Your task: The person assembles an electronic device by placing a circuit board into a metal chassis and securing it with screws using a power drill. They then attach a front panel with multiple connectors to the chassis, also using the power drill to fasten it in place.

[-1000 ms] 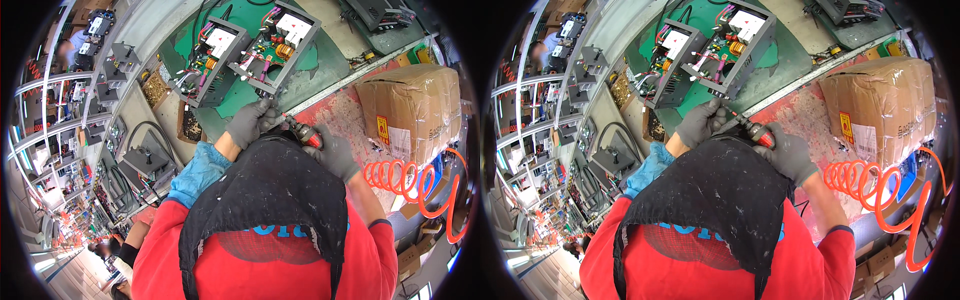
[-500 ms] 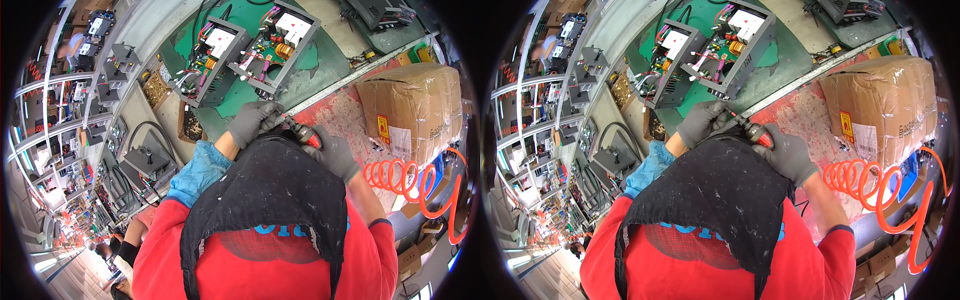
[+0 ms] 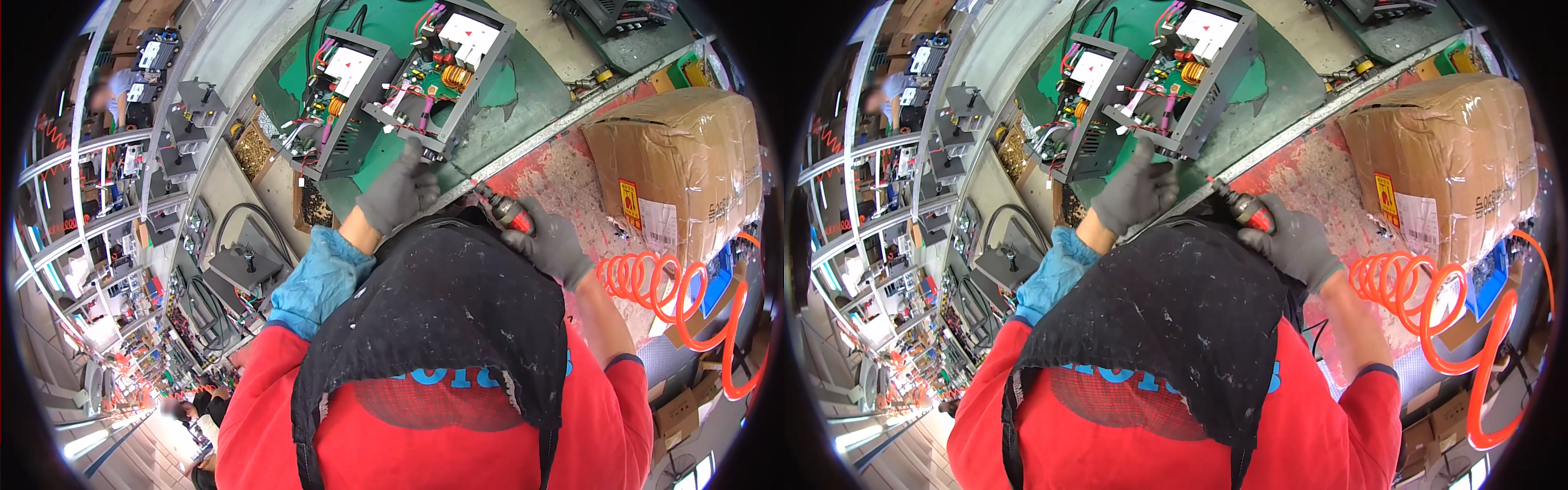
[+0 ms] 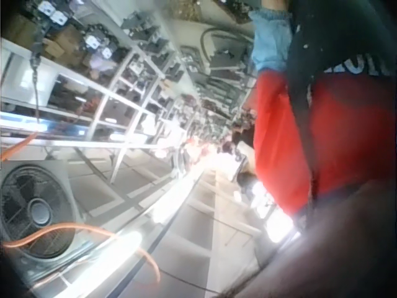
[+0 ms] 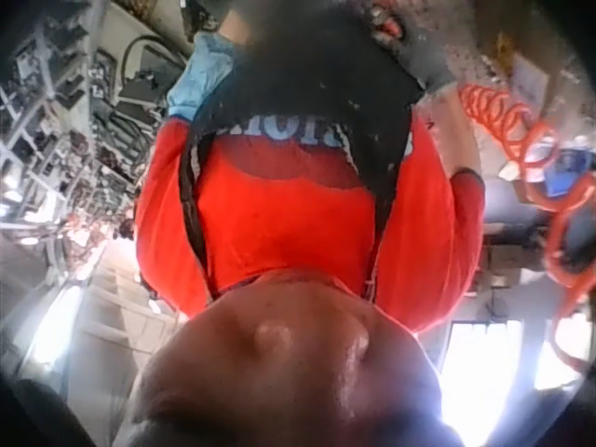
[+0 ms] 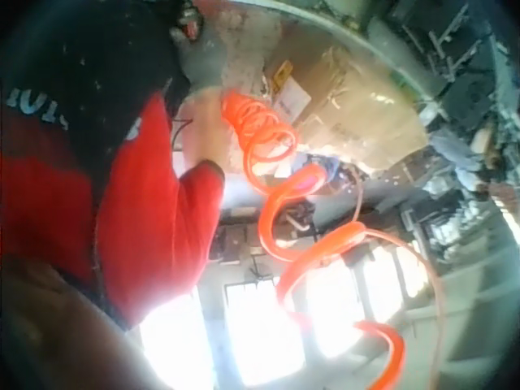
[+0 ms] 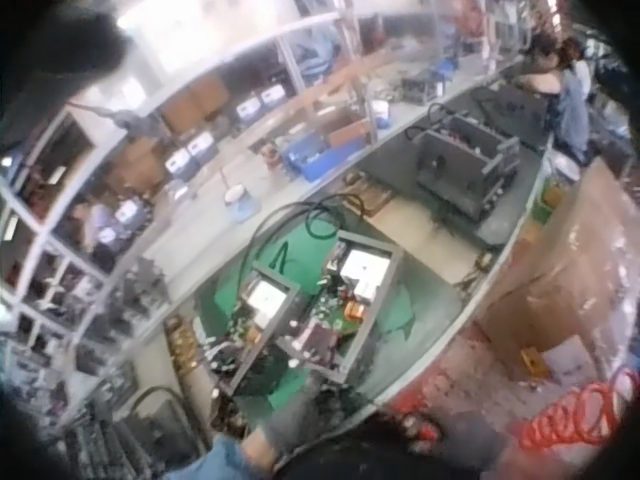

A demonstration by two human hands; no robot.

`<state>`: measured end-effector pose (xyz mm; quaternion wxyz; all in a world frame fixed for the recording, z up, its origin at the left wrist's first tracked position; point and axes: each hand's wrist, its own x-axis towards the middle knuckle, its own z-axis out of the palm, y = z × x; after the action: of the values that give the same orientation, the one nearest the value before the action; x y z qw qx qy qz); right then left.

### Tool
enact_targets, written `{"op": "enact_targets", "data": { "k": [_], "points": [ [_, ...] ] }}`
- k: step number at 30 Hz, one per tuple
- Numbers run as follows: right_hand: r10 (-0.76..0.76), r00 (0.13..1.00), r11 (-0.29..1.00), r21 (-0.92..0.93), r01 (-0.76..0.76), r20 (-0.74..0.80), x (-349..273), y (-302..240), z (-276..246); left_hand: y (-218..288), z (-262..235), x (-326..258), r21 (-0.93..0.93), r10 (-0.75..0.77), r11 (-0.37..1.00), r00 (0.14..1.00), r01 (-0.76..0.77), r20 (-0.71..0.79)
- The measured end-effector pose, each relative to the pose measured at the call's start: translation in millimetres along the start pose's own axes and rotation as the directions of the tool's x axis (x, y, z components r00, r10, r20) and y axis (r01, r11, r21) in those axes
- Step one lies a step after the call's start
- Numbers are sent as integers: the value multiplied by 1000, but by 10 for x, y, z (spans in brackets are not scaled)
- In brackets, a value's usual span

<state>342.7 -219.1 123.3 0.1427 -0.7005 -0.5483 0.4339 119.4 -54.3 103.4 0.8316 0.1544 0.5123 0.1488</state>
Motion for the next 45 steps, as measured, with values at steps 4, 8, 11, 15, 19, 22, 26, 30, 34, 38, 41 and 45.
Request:
{"op": "enact_targets", "data": {
  "k": [4,8,11,15,19,22,26,30,34,38,41,45],
  "points": [
    [223,964,973,20,-228,143,160,79,-3,166,186,197,88,84,993,995,-80,-51],
    [258,951,964,24,-266,168,287,153,68,160,222,239,100,31,995,977,-10,-213],
    [237,956,969,29,-245,176,367,250,149,82,144,326,17,64,998,977,-62,-202],
    [204,961,972,75,-221,189,458,343,236,-19,119,298,-89,140,983,971,-159,-193],
    [193,955,976,56,-211,225,564,347,278,-44,-25,343,-108,167,977,978,-181,-125],
    [163,959,982,51,-180,233,618,402,337,-23,29,345,-93,158,980,975,-174,-157],
    [163,958,983,40,-177,237,660,370,344,35,128,319,-58,128,988,964,-145,-232],
    [185,948,982,-8,-190,259,687,315,323,44,168,283,-48,141,986,957,-158,-255],
    [197,950,980,-31,-195,242,677,321,355,42,185,283,-40,141,987,953,-157,-269],
    [191,950,981,-5,-196,247,665,288,344,47,116,320,-48,111,991,971,-123,-211],
    [192,949,981,-15,-194,251,674,242,323,54,150,294,-48,122,990,968,-135,-221],
    [216,938,974,2,-225,273,692,180,274,71,130,284,-37,98,994,976,-107,-192]
  ]
}}
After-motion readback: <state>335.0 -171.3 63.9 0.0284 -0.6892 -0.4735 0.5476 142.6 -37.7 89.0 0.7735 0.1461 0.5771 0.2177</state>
